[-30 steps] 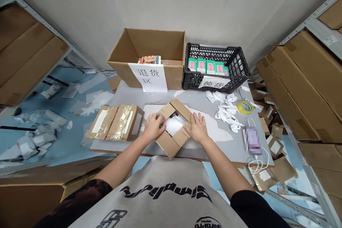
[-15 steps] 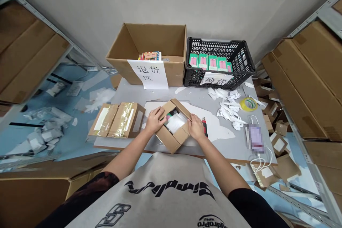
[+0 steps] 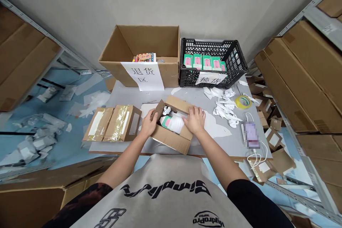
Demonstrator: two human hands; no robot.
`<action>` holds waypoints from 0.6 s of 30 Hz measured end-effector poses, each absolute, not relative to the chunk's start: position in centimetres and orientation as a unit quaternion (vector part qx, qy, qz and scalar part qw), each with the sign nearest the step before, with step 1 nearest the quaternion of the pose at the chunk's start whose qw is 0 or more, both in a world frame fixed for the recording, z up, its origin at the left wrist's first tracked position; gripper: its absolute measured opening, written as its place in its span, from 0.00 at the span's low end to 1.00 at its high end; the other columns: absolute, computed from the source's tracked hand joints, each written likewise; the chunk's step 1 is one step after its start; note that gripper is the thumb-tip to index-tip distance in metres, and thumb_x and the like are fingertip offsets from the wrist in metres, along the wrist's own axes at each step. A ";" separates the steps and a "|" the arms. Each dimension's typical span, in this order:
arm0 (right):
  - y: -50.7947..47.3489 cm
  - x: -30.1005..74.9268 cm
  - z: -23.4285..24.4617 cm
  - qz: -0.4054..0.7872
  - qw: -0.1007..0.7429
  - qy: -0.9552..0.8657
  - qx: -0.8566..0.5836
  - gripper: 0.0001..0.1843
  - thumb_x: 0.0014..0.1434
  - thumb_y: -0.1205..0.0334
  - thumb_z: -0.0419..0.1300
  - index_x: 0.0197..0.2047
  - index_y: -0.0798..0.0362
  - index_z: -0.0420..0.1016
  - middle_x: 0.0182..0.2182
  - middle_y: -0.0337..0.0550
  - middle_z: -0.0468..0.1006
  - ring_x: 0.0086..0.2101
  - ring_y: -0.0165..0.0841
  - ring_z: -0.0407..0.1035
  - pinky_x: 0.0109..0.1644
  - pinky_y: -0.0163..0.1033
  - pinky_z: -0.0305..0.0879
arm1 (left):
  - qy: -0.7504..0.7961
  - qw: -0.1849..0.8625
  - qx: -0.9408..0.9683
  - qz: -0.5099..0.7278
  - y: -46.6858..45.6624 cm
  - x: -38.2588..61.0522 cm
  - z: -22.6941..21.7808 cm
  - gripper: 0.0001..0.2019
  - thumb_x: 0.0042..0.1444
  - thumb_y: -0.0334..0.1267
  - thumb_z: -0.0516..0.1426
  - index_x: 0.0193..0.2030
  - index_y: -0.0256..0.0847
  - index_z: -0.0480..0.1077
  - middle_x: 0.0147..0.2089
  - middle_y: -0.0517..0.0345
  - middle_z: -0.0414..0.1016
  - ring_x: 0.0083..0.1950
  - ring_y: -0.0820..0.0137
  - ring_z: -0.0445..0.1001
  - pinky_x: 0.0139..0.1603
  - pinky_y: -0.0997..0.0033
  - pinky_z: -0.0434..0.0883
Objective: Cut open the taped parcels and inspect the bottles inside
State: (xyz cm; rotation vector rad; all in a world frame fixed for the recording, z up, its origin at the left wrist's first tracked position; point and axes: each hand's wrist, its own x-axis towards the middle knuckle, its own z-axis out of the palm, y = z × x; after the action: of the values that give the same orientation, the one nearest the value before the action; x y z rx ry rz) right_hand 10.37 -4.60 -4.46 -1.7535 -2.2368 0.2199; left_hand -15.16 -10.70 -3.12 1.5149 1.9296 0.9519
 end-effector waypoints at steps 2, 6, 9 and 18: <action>-6.0 9.7 -4.2 0.077 0.145 -0.767 -0.620 0.41 0.52 0.44 0.63 0.63 0.56 0.63 0.66 0.61 0.57 0.65 0.59 0.43 0.64 0.65 0.41 | 0.687 0.265 0.584 0.341 -11.4 -15.0 -2.8 0.22 0.67 0.45 0.45 0.66 0.45 0.59 0.63 0.51 0.68 0.62 0.62 0.67 0.63 0.57 0.64; -7.8 10.0 -4.3 0.135 0.199 -0.769 -0.593 0.40 0.55 0.44 0.62 0.65 0.55 0.60 0.68 0.60 0.50 0.68 0.54 0.38 0.66 0.62 0.45 | 0.592 0.344 0.690 0.233 -12.5 -16.0 -1.5 0.31 0.57 0.55 0.58 0.65 0.46 0.64 0.74 0.49 0.46 0.73 0.53 0.48 0.70 0.52 0.53; -7.5 11.6 -4.0 0.185 0.309 -0.709 -0.606 0.40 0.57 0.43 0.60 0.66 0.55 0.57 0.68 0.59 0.50 0.67 0.49 0.45 0.67 0.58 0.47 | 0.578 0.463 0.638 0.210 -12.9 -18.4 -0.3 0.36 0.52 0.59 0.60 0.66 0.49 0.63 0.73 0.47 0.48 0.70 0.50 0.55 0.65 0.52 0.61; -7.2 15.9 -2.6 0.460 0.339 -0.647 -0.505 0.23 0.62 0.40 0.54 0.38 0.47 0.83 0.46 0.46 0.79 0.60 0.45 0.61 0.66 0.54 0.54 | 0.544 0.602 0.433 0.392 -13.3 -19.0 -0.4 0.38 0.54 0.55 0.60 0.69 0.47 0.55 0.53 0.48 0.71 0.49 0.62 0.75 0.56 0.54 0.70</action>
State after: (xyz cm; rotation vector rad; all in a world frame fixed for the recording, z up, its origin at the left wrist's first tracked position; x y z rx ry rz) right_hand 15.89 -7.20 -2.64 -1.3137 -1.6854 1.1977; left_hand -19.00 -13.29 -0.39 1.0032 1.2604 0.9080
